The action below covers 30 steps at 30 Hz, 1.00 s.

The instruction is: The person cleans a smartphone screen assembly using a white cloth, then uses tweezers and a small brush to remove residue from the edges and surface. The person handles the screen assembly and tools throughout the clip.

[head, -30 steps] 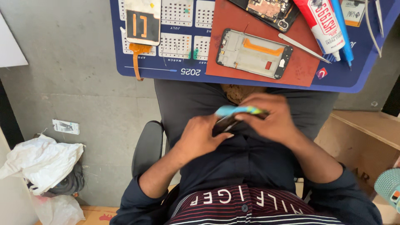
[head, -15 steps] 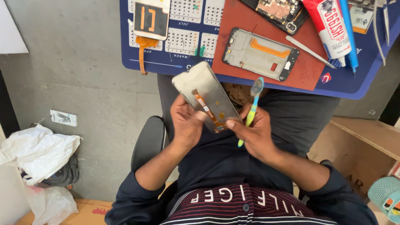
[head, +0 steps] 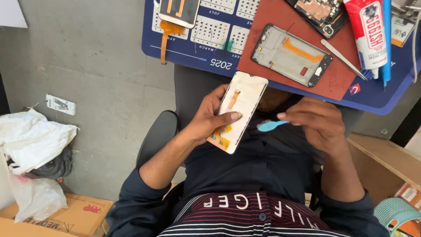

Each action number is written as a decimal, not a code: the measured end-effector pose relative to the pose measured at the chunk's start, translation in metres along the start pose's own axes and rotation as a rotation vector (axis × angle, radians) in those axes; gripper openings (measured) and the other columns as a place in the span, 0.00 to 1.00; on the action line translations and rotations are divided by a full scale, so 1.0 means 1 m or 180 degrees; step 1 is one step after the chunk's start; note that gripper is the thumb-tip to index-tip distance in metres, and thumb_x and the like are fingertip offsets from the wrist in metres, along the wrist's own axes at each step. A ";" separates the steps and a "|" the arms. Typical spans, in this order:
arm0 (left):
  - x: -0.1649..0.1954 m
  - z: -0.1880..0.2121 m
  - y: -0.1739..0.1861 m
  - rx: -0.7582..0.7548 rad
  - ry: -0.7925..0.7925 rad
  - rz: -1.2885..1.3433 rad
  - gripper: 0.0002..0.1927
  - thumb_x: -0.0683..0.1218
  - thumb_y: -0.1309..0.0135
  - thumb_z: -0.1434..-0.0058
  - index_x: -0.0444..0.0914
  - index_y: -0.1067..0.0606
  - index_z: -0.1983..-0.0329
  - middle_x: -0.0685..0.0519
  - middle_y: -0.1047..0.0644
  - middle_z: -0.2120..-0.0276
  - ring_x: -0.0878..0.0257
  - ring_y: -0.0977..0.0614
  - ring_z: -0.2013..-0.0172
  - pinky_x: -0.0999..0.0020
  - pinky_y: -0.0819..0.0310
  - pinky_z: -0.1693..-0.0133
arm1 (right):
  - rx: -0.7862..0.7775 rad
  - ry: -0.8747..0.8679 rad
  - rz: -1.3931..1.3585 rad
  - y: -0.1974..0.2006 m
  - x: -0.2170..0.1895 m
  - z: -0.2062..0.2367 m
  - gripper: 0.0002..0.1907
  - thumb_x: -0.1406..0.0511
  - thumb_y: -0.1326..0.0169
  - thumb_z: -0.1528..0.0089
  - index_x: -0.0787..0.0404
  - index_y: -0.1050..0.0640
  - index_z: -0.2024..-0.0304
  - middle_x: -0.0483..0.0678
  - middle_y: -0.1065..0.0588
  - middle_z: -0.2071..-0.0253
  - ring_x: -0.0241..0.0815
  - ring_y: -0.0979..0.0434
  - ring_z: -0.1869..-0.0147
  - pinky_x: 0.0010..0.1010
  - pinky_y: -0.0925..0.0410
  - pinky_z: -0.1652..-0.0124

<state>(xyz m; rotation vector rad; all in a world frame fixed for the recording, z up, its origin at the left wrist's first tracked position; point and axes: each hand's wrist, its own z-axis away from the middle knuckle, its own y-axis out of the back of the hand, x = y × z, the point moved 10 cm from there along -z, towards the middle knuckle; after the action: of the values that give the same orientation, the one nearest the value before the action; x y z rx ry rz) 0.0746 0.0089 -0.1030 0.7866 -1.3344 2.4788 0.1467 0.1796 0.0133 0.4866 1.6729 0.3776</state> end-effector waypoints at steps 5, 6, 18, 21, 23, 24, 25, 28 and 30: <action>-0.003 0.000 -0.004 -0.0123 0.0122 0.0055 0.33 0.38 0.39 0.37 0.29 0.39 0.31 0.46 0.20 0.51 0.66 0.16 0.56 0.69 0.19 0.54 | -0.0542 0.0825 0.0034 -0.036 -0.025 -0.002 0.20 0.74 0.48 0.48 0.52 0.14 0.58 0.45 0.24 0.68 0.42 0.25 0.68 0.35 0.34 0.69; -0.003 0.001 -0.005 -0.0155 0.0120 0.0064 0.33 0.37 0.39 0.37 0.29 0.39 0.31 0.46 0.20 0.50 0.67 0.16 0.55 0.70 0.19 0.52 | -0.0601 0.0879 0.0029 -0.041 -0.027 -0.001 0.20 0.73 0.47 0.48 0.51 0.14 0.57 0.45 0.23 0.67 0.43 0.25 0.67 0.35 0.34 0.69; -0.002 0.001 -0.011 -0.0348 0.0107 0.0048 0.33 0.36 0.38 0.37 0.30 0.38 0.31 0.49 0.20 0.50 0.68 0.18 0.53 0.72 0.21 0.50 | -0.0720 0.1156 0.0640 -0.055 -0.036 -0.001 0.17 0.67 0.39 0.46 0.40 0.13 0.58 0.38 0.23 0.67 0.39 0.24 0.65 0.33 0.35 0.67; -0.005 0.004 -0.012 -0.0297 0.0120 -0.0009 0.33 0.36 0.38 0.38 0.30 0.38 0.31 0.49 0.21 0.49 0.68 0.18 0.52 0.72 0.21 0.49 | -0.0281 0.0956 0.1053 -0.038 -0.031 -0.006 0.08 0.61 0.36 0.44 0.41 0.15 0.62 0.40 0.24 0.67 0.42 0.24 0.65 0.36 0.35 0.66; -0.003 0.003 -0.012 -0.0304 0.0074 -0.0086 0.33 0.36 0.39 0.38 0.30 0.37 0.31 0.50 0.21 0.48 0.69 0.18 0.51 0.73 0.22 0.47 | -0.0234 0.0965 0.0976 -0.033 -0.029 -0.007 0.12 0.63 0.39 0.46 0.42 0.14 0.60 0.40 0.24 0.67 0.42 0.24 0.65 0.36 0.35 0.66; -0.002 0.003 -0.013 -0.0343 0.0066 -0.0036 0.33 0.35 0.39 0.37 0.30 0.37 0.30 0.49 0.21 0.48 0.69 0.19 0.51 0.73 0.22 0.47 | -0.0452 0.1089 0.0756 -0.040 -0.032 -0.004 0.15 0.65 0.40 0.46 0.42 0.13 0.59 0.40 0.24 0.66 0.41 0.24 0.65 0.35 0.35 0.66; -0.003 0.004 -0.015 -0.0389 0.0086 0.0022 0.33 0.35 0.39 0.37 0.30 0.38 0.30 0.49 0.21 0.48 0.68 0.19 0.51 0.72 0.22 0.48 | -0.0663 0.1181 0.0533 -0.047 -0.034 -0.001 0.18 0.67 0.42 0.47 0.43 0.12 0.58 0.39 0.23 0.66 0.40 0.23 0.66 0.34 0.34 0.66; 0.000 0.002 -0.013 -0.0389 0.0075 -0.0022 0.33 0.35 0.39 0.37 0.31 0.38 0.30 0.48 0.21 0.49 0.67 0.19 0.52 0.71 0.22 0.49 | -0.0409 0.1128 0.0768 -0.041 -0.030 -0.004 0.14 0.66 0.39 0.45 0.41 0.13 0.59 0.40 0.24 0.67 0.41 0.24 0.66 0.35 0.34 0.67; -0.004 0.006 -0.013 -0.0316 0.0109 -0.0017 0.34 0.35 0.39 0.38 0.31 0.38 0.30 0.48 0.21 0.48 0.67 0.19 0.51 0.71 0.23 0.48 | -0.0206 0.0988 0.1005 -0.034 -0.027 -0.005 0.10 0.63 0.36 0.44 0.40 0.14 0.61 0.40 0.24 0.67 0.42 0.24 0.65 0.36 0.35 0.67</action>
<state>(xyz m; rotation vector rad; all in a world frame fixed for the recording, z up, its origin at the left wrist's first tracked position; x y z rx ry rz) 0.0854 0.0120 -0.0930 0.7212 -1.4291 2.3898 0.1411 0.1365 0.0197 0.6726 1.8775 0.7684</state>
